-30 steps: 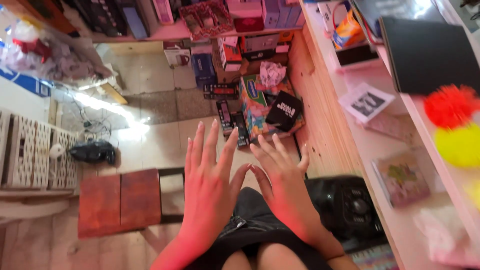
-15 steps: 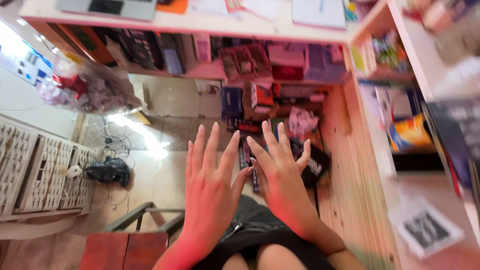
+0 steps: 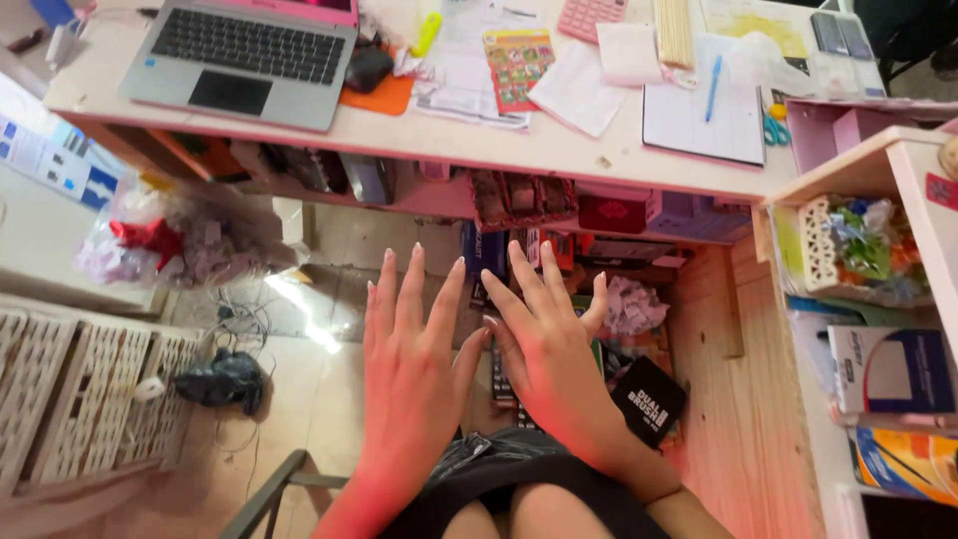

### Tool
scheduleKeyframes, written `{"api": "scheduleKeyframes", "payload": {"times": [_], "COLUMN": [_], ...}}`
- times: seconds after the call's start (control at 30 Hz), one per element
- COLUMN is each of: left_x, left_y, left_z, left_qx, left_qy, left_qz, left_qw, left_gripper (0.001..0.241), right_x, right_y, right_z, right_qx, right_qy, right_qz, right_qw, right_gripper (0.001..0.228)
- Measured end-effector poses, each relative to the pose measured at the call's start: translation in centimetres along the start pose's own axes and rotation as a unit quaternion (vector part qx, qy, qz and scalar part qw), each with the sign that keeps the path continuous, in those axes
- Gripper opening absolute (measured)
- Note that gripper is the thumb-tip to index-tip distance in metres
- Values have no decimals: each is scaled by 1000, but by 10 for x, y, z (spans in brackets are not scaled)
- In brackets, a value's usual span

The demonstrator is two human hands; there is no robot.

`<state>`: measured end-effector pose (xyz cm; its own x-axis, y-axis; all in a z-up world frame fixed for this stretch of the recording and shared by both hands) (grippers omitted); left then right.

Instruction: Inspecting a small book and highlighting specific lines on a paper document at a desk.

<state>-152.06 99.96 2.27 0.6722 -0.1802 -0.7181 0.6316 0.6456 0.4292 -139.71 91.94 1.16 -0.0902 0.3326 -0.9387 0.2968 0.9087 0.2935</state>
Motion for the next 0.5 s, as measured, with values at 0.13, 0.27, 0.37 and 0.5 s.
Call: {"api": "scheduleKeyframes", "payload": {"times": [0.13, 0.27, 0.37, 0.5], "left_x": [15, 19, 29, 66], "left_y": [63, 130, 177, 223], "left_z": [-39, -74, -100, -130], "left_qx": [39, 70, 95, 125], "left_qy": [-4, -19, -50, -85], "left_qz": [-29, -63, -95, -153], "left_qw": [999, 995, 990, 977], "left_gripper": [59, 59, 59, 60], "right_x": [20, 35, 47, 67], "right_y": [60, 120, 161, 200], "right_z": [13, 21, 27, 44], "right_qx": [38, 79, 111, 159], "right_qy": [-16, -44, -63, -75], "right_qz": [19, 19, 29, 6], "right_qw": [999, 996, 991, 984], "right_gripper": [44, 46, 47, 45]}}
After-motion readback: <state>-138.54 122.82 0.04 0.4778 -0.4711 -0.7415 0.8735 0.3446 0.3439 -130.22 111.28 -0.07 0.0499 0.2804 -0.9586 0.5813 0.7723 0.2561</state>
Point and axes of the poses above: each hand's wrist, its own y-axis towards the middle knuckle, its own x-axis out of the palm, z = x × y, the point moved 3 cm from there along y, towards the middle knuckle, and after that the axes turned 9 degrees about -y, right-handed, at the moved point
